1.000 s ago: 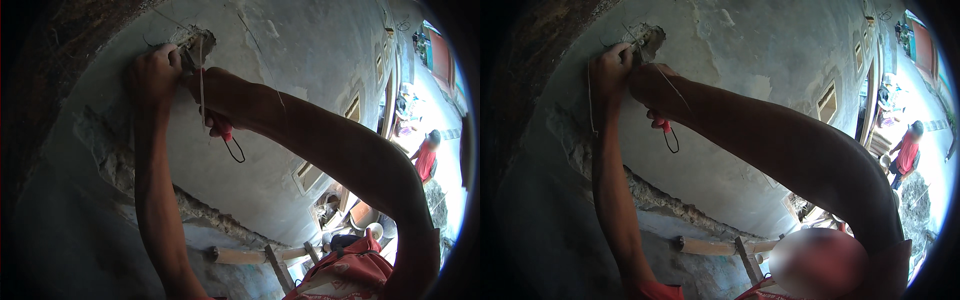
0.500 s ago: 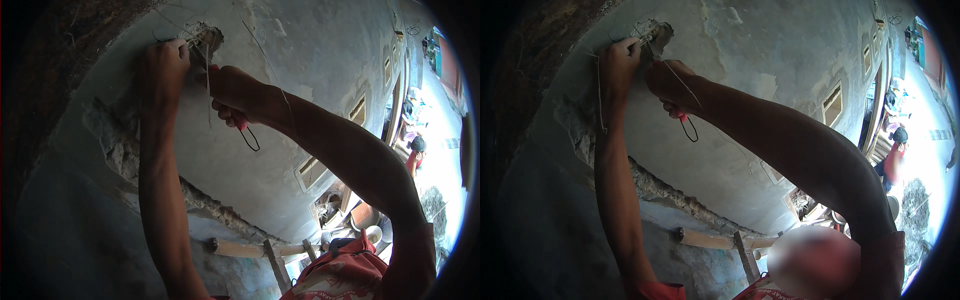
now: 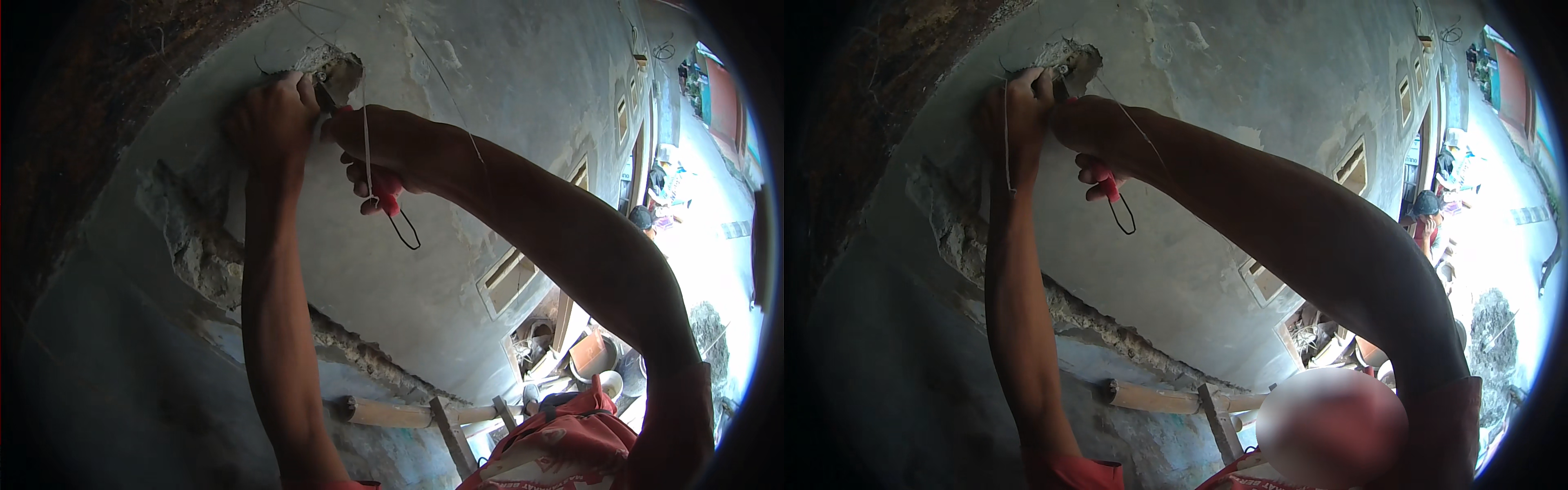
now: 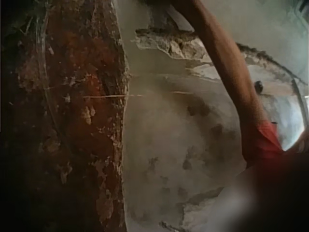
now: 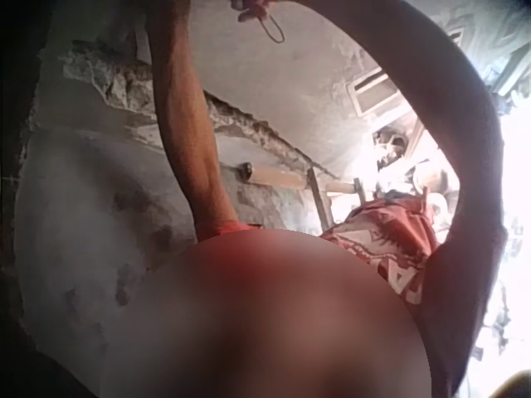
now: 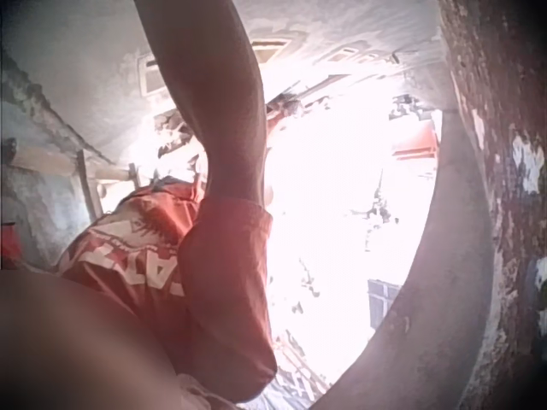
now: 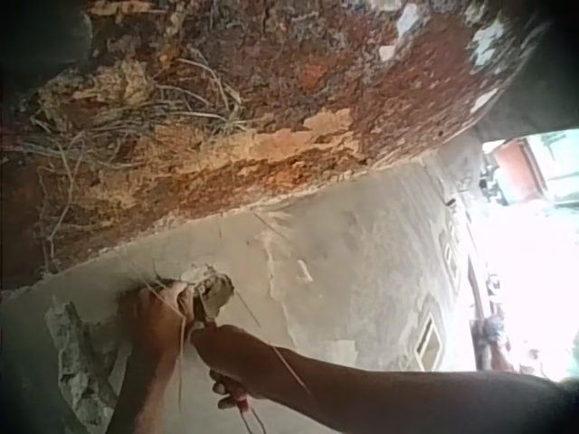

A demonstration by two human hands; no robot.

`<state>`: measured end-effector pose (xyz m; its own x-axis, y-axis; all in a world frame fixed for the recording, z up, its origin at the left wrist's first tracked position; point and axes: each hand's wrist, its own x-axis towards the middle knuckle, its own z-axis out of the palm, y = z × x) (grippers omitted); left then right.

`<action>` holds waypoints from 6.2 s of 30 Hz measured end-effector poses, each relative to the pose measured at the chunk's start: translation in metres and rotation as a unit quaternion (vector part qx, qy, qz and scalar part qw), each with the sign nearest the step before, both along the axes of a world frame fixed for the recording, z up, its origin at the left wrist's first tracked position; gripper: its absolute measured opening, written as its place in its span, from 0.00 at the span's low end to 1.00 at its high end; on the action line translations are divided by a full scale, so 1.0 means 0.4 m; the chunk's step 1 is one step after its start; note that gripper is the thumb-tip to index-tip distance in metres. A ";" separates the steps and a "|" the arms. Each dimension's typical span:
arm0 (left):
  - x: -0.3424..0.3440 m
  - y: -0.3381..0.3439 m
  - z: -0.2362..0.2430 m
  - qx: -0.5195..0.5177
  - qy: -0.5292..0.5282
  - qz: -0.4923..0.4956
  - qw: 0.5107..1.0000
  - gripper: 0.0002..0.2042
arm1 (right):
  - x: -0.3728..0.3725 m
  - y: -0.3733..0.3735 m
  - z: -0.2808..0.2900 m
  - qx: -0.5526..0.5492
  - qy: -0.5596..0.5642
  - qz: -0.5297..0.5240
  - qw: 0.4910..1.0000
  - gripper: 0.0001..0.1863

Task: Installing and stripping electrical wires in a recessed wall opening during a renovation.

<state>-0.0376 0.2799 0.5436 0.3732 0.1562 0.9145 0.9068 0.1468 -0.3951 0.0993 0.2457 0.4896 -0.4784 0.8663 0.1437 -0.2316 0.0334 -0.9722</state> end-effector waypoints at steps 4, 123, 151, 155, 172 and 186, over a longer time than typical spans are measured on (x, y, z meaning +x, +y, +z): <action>-0.009 0.005 -0.003 0.007 -0.016 -0.012 1.000 0.12 | 0.009 -0.003 0.001 0.025 -0.034 -0.005 0.999 0.17; 0.019 -0.008 0.009 -0.036 -0.075 -0.110 0.990 0.10 | 0.018 -0.028 0.002 0.037 -0.100 -0.055 0.993 0.14; 0.015 -0.017 0.011 -0.062 -0.093 -0.048 0.993 0.11 | 0.031 -0.035 0.010 0.111 -0.215 -0.090 0.966 0.24; 0.019 -0.023 0.017 -0.064 -0.097 -0.048 0.992 0.11 | 0.014 -0.036 0.015 0.074 -0.170 -0.082 0.979 0.23; 0.018 -0.003 0.017 -0.061 -0.113 -0.040 0.991 0.11 | -0.034 -0.036 0.006 0.026 0.000 -0.076 0.997 0.22; 0.007 0.002 0.013 -0.027 -0.085 -0.049 0.995 0.10 | -0.047 -0.017 -0.004 0.016 -0.015 -0.102 0.995 0.18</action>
<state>-0.0349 0.2807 0.5489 0.2294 0.1782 0.9569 0.9702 0.0371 -0.2395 0.0803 0.2389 0.4881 -0.2973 0.9411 0.1610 -0.1871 0.1079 -0.9764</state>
